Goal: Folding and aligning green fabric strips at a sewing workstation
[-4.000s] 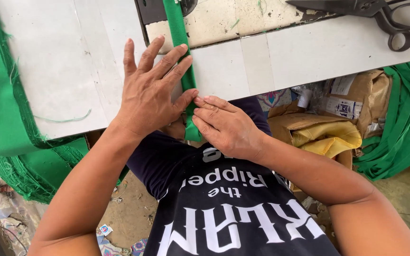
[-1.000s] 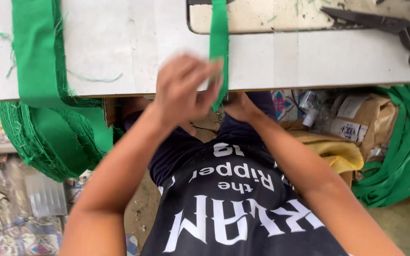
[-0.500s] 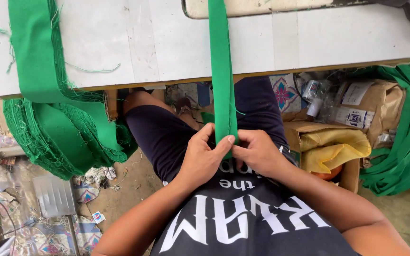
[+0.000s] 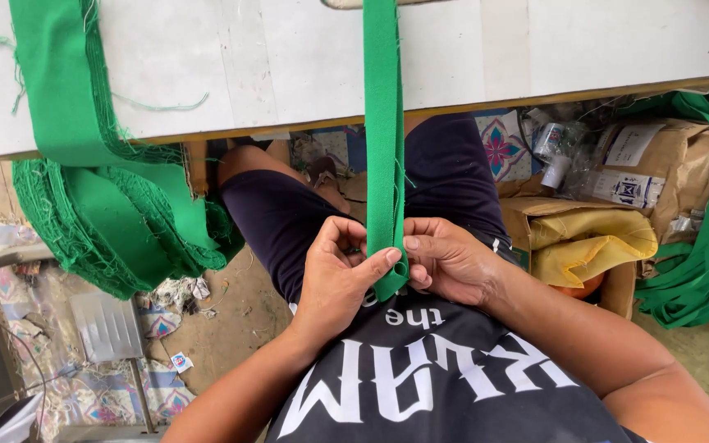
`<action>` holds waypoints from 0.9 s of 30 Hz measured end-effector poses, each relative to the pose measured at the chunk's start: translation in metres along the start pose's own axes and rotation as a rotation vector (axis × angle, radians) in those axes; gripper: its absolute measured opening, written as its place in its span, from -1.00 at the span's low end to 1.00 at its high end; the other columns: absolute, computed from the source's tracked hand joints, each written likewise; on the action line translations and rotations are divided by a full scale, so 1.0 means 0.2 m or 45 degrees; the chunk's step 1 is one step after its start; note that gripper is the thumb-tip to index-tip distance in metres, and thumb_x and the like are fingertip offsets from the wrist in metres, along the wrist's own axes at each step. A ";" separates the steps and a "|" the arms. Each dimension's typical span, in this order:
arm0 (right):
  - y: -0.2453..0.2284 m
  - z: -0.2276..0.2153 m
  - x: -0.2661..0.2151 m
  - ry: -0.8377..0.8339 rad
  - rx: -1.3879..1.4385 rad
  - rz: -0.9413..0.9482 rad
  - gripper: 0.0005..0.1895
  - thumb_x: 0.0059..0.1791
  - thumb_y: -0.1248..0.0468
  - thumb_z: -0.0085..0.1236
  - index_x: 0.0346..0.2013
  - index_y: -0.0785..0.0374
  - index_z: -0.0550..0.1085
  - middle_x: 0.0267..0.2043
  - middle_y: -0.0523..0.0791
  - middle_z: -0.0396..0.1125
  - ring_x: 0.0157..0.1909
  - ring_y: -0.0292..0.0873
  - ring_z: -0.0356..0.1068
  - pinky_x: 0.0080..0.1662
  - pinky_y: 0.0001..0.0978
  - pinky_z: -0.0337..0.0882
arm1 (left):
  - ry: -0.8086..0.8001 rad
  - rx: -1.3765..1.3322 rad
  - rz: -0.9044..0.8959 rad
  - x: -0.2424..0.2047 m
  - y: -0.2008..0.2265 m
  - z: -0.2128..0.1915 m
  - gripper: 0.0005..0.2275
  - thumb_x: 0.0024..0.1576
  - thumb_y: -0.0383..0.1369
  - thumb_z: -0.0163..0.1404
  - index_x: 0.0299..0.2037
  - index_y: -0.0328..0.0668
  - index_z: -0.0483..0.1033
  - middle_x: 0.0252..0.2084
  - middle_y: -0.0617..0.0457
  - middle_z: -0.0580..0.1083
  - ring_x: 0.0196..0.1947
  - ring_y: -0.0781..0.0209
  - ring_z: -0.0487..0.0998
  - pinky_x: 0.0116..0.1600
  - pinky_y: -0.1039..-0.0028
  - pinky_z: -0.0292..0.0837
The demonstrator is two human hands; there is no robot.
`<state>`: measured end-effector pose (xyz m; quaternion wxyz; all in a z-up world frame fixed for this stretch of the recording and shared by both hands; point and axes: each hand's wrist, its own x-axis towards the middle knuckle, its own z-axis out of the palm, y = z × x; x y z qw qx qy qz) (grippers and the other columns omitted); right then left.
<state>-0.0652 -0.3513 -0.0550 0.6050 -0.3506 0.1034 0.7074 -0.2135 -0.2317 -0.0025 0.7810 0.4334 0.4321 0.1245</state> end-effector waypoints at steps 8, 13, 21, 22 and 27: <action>0.02 0.07 -0.03 0.216 -0.222 -0.104 -0.87 -0.02 0.38 0.30 -0.37 0.36 0.49 -0.59 -0.10 0.29 -0.70 -0.29 0.29 -0.64 -0.56 0.23 | 0.110 0.514 0.074 -0.01 0.00 -0.05 -0.86 0.07 -0.30 0.32 -0.41 -0.17 0.69 -0.64 0.06 0.54 -0.64 0.46 0.44 -0.58 0.67 0.35; 0.05 0.07 -0.04 0.352 -0.525 -0.384 -0.83 -0.05 0.38 0.35 -0.42 0.41 0.51 -0.59 -0.05 0.29 -0.72 -0.28 0.26 -0.66 -0.56 0.17 | 0.024 1.008 0.415 0.00 0.06 -0.07 -0.86 0.18 -0.28 0.16 -0.32 -0.11 0.72 -0.52 0.01 0.53 -0.54 0.19 0.58 -0.55 0.52 0.43; 0.03 0.06 -0.05 0.430 -0.760 -0.563 -0.84 -0.09 0.40 0.34 -0.48 0.43 0.53 -0.67 -0.09 0.23 -0.75 -0.37 0.18 -0.66 -0.63 0.14 | 0.033 1.078 0.220 0.07 0.01 -0.07 -0.82 0.17 -0.28 0.12 -0.42 -0.16 0.66 -0.63 0.03 0.53 -0.65 0.24 0.54 -0.61 0.54 0.41; 0.02 0.08 -0.04 0.441 -0.857 -0.597 -0.85 -0.09 0.39 0.35 -0.49 0.41 0.54 -0.69 -0.11 0.23 -0.72 -0.39 0.18 -0.64 -0.64 0.14 | 0.034 1.085 0.245 0.08 -0.02 -0.08 -0.81 0.19 -0.30 0.07 -0.42 -0.17 0.65 -0.63 0.00 0.52 -0.64 0.21 0.55 -0.62 0.51 0.41; 0.00 -0.01 0.01 0.462 -1.119 -0.625 -0.83 -0.10 0.28 0.42 -0.49 0.31 0.60 -0.69 -0.12 0.32 -0.62 -0.40 0.17 -0.57 -0.61 0.19 | -0.045 1.027 0.381 0.08 -0.04 -0.10 -0.79 0.20 -0.37 -0.02 -0.45 -0.20 0.60 -0.64 -0.03 0.46 -0.63 0.17 0.51 -0.58 0.50 0.37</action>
